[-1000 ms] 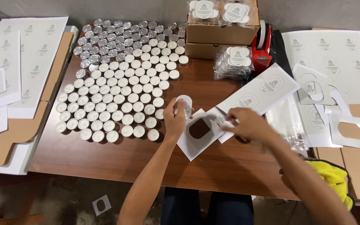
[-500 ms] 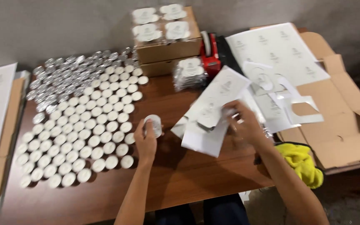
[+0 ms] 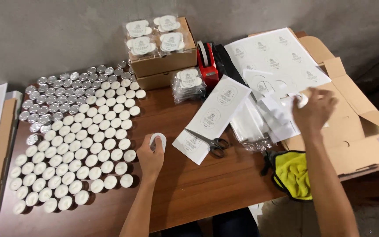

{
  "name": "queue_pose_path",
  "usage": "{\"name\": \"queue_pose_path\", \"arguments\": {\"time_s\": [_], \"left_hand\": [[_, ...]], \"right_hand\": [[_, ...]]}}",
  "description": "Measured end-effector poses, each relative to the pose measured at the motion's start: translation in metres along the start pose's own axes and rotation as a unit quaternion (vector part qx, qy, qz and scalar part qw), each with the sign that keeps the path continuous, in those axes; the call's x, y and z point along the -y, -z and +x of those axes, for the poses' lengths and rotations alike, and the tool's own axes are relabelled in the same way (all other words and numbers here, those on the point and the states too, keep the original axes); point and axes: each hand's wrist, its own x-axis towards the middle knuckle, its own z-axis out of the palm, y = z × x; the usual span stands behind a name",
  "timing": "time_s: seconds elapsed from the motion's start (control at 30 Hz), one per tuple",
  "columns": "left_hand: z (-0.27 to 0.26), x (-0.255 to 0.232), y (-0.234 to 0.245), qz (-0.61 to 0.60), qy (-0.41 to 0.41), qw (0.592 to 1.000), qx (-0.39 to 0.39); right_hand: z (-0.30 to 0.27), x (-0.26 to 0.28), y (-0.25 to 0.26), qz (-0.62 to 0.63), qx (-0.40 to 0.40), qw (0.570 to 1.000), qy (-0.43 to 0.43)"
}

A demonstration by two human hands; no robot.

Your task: Cutting labels from a sheet with scissors and packaging small tea light candles into plastic bags.

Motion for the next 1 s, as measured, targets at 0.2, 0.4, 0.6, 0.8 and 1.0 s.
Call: {"name": "queue_pose_path", "arguments": {"time_s": [0.2, 0.4, 0.6, 0.8, 1.0], "left_hand": [[-0.002, -0.002, -0.004, 0.022, -0.059, 0.997, -0.04], [-0.001, -0.001, -0.004, 0.015, -0.055, 0.998, -0.036], [-0.002, 0.002, -0.004, 0.027, -0.067, 0.997, -0.04], [-0.001, 0.006, -0.004, 0.018, -0.077, 0.996, -0.039], [-0.005, 0.01, -0.005, 0.01, -0.089, 0.995, -0.038]], "right_hand": [[-0.024, 0.113, 0.042, 0.323, 0.256, 0.91, 0.051], [-0.021, 0.134, 0.022, 0.398, 0.244, 0.884, 0.02], [-0.003, 0.134, 0.06, 0.705, 0.232, 0.666, -0.074], [0.047, 0.102, 0.084, 0.764, 0.092, 0.638, 0.007], [0.181, -0.008, -0.014, 0.622, -0.216, 0.738, 0.149]]}}
